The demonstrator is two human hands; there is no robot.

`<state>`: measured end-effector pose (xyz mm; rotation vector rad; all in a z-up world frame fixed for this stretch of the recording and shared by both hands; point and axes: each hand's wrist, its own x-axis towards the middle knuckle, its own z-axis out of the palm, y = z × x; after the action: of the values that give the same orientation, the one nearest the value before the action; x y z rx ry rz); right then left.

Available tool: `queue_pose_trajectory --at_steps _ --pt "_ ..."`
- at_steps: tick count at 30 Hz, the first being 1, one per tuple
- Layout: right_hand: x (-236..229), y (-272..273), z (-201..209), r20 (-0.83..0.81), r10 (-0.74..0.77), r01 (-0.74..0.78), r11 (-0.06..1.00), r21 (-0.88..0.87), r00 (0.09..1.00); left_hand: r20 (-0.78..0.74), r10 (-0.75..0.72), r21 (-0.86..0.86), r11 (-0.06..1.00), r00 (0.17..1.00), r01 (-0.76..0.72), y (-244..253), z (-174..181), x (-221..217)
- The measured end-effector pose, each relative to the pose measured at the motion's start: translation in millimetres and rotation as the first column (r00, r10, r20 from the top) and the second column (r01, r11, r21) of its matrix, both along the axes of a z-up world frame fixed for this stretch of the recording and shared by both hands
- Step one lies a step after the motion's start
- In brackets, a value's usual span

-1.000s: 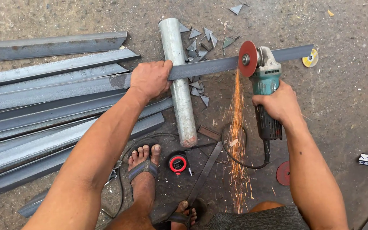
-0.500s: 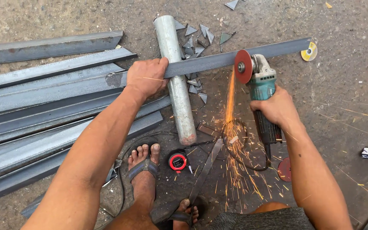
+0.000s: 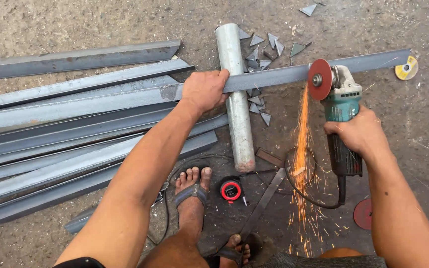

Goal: Cutting a metal profile with an angle grinder and measuring it with a tape measure

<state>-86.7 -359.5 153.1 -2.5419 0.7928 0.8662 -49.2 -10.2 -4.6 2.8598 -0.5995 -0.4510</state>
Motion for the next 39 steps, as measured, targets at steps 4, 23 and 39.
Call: queue_pose_trajectory --at_steps 4,23,39 --pt "2.0 0.2 0.3 0.010 -0.007 0.007 1.000 0.021 1.000 -0.005 0.000 -0.010 1.000 1.000 0.000 0.3 -1.5 -0.3" --pt "3.0 2.9 6.5 -0.017 0.005 -0.005 1.000 -0.002 1.000 -0.003 -0.006 -0.003 1.000 1.000 0.006 2.7 -1.0 1.2" --pt "-1.2 3.2 11.2 -0.088 0.068 -0.071 0.997 -0.028 0.994 0.087 -0.015 0.004 1.000 0.996 0.015 3.0 -3.6 -1.9"
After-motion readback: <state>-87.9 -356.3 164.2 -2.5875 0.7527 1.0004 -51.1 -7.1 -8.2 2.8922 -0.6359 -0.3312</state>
